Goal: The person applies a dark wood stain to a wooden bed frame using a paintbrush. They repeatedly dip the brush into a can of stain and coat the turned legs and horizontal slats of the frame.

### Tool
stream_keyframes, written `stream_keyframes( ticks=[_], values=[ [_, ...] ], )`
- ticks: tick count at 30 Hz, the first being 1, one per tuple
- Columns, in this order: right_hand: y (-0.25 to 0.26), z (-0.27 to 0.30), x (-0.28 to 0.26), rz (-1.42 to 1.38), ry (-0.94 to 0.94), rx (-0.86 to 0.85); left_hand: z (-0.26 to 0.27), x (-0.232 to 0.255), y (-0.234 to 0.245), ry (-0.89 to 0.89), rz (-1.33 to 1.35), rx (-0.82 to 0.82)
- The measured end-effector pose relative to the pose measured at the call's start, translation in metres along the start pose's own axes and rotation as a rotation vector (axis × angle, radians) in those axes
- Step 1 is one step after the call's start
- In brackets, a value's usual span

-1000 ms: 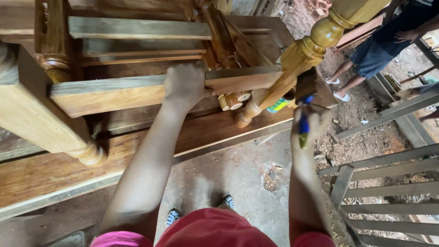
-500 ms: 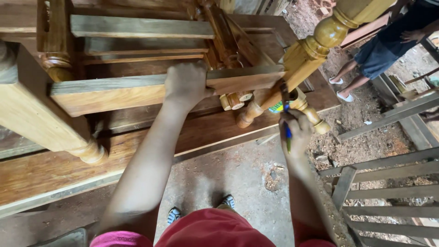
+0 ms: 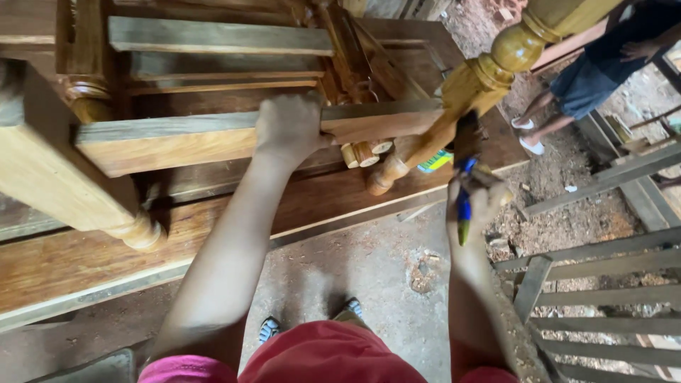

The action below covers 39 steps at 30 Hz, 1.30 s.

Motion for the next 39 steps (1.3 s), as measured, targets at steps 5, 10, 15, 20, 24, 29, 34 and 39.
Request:
stream_keyframes(
  ticks=[5,10,15,20,24,29,34,39],
  values=[
    [-0.014,0.006,0.009,0.250,-0.042,0.069,0.003,0.000,0.012,-0.031,-0.012,0.037],
    [-0.040,0.102,0.003,-0.275,-0.984,0.467,0.000,-0.002,-0.003,0.001,-0.038,0.069],
    [-0.046,0.092,-0.010,0.513,-0.017,-0.358,0.002,0.000,0.003,0.006,0.016,0.069],
    [-0.099,0.036,-0.048,0.302,0.089,-0.925,0.002,-0.001,0.002,0.014,-0.028,0.041],
    [-0.124,0.007,-0.079,0.372,0.435,-0.753,0.001,-0.001,0.000,0.008,-0.033,0.025],
    [-0.172,0.083,-0.020,0.498,0.503,-0.839,0.002,0.006,0.002,0.018,-0.073,-0.007],
    [-0.154,0.092,-0.029,0.568,0.466,-0.988,-0.007,0.003,-0.020,0.014,-0.069,-0.027],
    [-0.177,0.081,-0.042,0.519,0.414,-0.987,0.003,0.010,0.006,-0.031,0.135,0.044]
  ],
)
Point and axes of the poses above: each hand's wrist, its own z-axis away from the middle knuckle, its own y-axis out of the back of the hand, x = y × z, the point moved 8 cm from there along -z, towards the middle knuckle, and after that the axes turned 15 degrees about y, right-handed, at the moved point
